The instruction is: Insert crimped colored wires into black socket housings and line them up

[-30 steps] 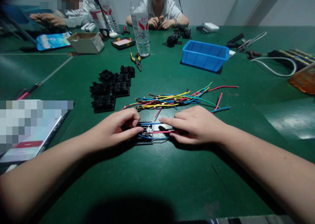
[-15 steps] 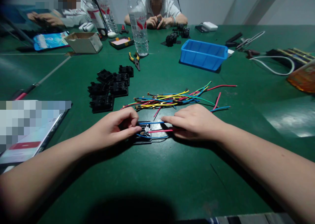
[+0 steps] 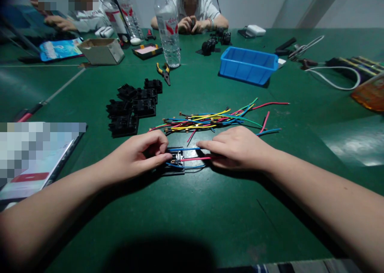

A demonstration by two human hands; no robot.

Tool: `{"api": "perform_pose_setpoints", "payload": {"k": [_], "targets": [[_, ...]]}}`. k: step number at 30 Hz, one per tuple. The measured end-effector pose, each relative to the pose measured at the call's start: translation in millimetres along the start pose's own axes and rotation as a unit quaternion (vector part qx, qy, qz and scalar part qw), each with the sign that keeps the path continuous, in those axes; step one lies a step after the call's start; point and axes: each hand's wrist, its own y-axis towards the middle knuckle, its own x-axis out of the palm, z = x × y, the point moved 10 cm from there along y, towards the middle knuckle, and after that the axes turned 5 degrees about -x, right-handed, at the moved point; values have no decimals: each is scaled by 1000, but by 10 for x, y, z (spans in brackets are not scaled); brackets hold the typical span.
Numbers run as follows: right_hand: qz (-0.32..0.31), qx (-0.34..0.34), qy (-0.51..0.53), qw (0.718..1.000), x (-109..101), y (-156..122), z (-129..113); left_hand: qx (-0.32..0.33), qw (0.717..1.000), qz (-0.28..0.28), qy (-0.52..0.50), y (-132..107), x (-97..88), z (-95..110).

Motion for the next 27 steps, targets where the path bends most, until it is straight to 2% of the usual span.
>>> {"api": "perform_pose_setpoints", "payload": {"k": [7, 16, 27], "targets": [[-3, 4, 9, 1000, 15, -3, 6, 11, 1000, 29, 2, -12, -32, 0], [2, 4, 13, 1000, 9, -1, 6, 18, 999, 20, 22, -4, -32, 26], [-3, 10, 14, 1000, 10, 2, 15, 45, 996, 40, 67, -18, -61, 78]]}}
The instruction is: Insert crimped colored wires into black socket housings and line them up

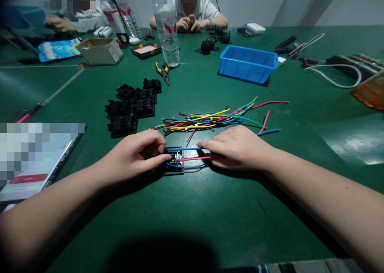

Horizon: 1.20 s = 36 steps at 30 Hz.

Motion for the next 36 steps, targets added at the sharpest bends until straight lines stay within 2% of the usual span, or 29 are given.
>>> {"api": "perform_pose_setpoints", "payload": {"k": [9, 18, 24, 31, 36], "targets": [[5, -1, -2, 1000, 0, -2, -1, -19, 999, -17, -23, 12, 27, -34], [-2, 4, -6, 1000, -1, 6, -2, 3, 1000, 0, -4, -5, -12, 17], [-2, 1, -5, 1000, 11, -1, 0, 11, 1000, -15, 4, -2, 22, 21], [3, 3, 1, 1000, 3, 1, -3, 39, 999, -4, 7, -7, -8, 59], [2, 9, 14, 1000, -11, 18, -1, 32, 999, -20, 19, -12, 37, 34]]}}
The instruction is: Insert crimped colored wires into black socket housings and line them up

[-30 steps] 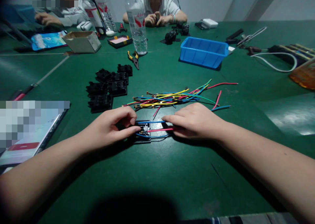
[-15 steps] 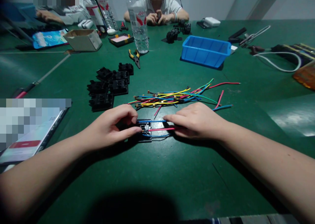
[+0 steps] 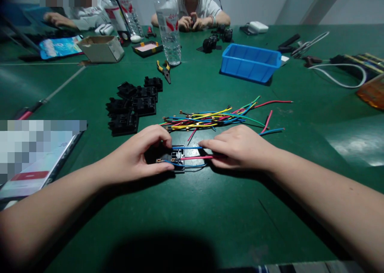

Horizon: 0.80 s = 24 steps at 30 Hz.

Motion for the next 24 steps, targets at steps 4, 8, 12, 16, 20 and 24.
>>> {"api": "perform_pose_setpoints", "payload": {"k": [4, 8, 12, 16, 20, 24], "targets": [[-10, 14, 25, 1000, -1, 10, 21, -8, 1000, -11, 11, -4, 29, -20], [-18, 6, 45, 999, 1, 13, 14, -5, 1000, -17, 15, -3, 35, -20], [-23, 4, 32, 999, 8, 11, 17, 3, 1000, -18, 11, -3, 32, -6], [-19, 4, 23, 1000, 7, 11, 12, 9, 1000, -18, 13, -2, 32, 9], [-14, 2, 23, 1000, 5, 12, 1, 7, 1000, -20, 13, 0, 33, 11], [-14, 5, 24, 1000, 6, 15, 1, 3, 1000, -22, 10, 6, 38, 4]]}}
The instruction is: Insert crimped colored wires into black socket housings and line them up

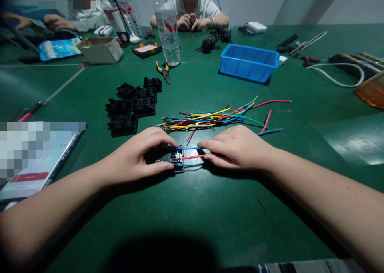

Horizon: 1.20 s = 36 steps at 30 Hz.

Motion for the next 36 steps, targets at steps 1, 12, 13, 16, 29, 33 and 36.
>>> {"api": "perform_pose_setpoints", "payload": {"k": [1, 12, 13, 16, 29, 33, 36], "targets": [[-1, 0, 2, 1000, 0, 1, -2, -1, 1000, 0, -1, 2, 1, -3], [11, -10, 6, 1000, -21, 4, -17, 6, 1000, 4, -5, -4, 7, -1], [11, -11, 6, 1000, -20, 4, -17, 5, 1000, 3, -5, -3, 7, -3], [12, -9, 7, 1000, -18, -2, -13, 4, 1000, 0, -7, 0, 2, -3], [16, -7, -27, 999, -34, 0, -24, -46, 998, 35, -27, 10, -60, -130], [18, -7, -37, 999, -41, -8, -29, -49, 998, 37, -32, 0, -71, -140], [24, -2, -41, 999, -61, -9, -22, -52, 997, 42, -31, -4, -78, -150]]}}
